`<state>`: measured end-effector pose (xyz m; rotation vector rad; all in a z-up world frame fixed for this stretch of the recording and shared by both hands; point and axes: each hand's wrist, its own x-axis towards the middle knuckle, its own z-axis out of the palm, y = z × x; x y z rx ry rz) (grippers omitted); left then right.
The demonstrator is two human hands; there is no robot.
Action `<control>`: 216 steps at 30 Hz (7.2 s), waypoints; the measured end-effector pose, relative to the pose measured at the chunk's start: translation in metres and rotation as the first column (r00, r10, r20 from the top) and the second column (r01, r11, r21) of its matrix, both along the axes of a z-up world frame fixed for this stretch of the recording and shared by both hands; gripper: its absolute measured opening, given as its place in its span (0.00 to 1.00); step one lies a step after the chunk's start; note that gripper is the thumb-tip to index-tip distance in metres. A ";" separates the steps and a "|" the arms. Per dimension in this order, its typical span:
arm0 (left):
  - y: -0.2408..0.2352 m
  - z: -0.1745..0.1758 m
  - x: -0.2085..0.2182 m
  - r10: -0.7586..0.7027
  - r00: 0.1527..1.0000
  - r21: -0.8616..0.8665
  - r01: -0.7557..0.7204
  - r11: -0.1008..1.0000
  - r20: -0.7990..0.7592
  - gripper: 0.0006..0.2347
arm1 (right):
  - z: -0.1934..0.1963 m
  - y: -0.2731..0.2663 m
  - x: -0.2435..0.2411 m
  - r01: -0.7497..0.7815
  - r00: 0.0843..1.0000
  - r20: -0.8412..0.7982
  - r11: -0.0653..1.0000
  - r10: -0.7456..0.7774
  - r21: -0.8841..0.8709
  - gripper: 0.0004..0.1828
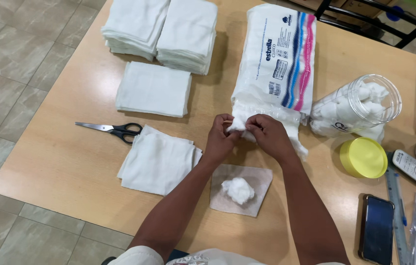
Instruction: The person takes a small piece of white cotton and wraps it in a square white cloth, folding the edges to form a small bundle. They then place the bundle into a clear plastic container. The person repeats the process with another piece of cotton and cloth.
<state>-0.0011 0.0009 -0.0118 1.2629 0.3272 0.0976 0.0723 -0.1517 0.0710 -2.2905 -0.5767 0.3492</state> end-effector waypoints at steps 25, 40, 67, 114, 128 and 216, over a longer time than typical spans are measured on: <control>0.012 -0.003 0.003 -0.007 1.000 0.485 -0.005 0.875 0.024 0.07 | -0.015 0.009 0.011 0.065 0.974 0.215 0.998 -0.068 0.019 0.09; 0.005 0.012 -0.009 0.022 0.984 0.804 -0.156 0.574 0.175 0.07 | -0.026 -0.037 0.011 0.539 0.824 -0.125 0.697 -0.552 0.473 0.10; -0.009 0.002 -0.006 -0.314 0.949 0.993 0.045 0.110 -0.008 0.16 | -0.025 -0.169 -0.044 0.805 0.559 0.046 0.555 -0.828 0.211 0.08; -0.094 0.132 0.003 -0.781 0.618 0.532 0.693 0.487 -0.089 0.37 | 0.053 -0.195 -0.141 0.463 0.886 -0.296 0.723 -0.357 0.513 0.07; -0.017 0.079 -0.111 -0.547 0.806 -0.085 0.576 0.813 0.227 0.08 | 0.050 -0.114 -0.171 0.254 0.967 -0.149 0.728 -0.206 0.637 0.14; -0.043 0.049 -0.134 -0.019 0.999 -0.663 -0.019 0.749 -0.050 0.19 | 0.010 -0.035 -0.204 -0.166 0.846 0.522 0.881 -0.103 0.443 0.23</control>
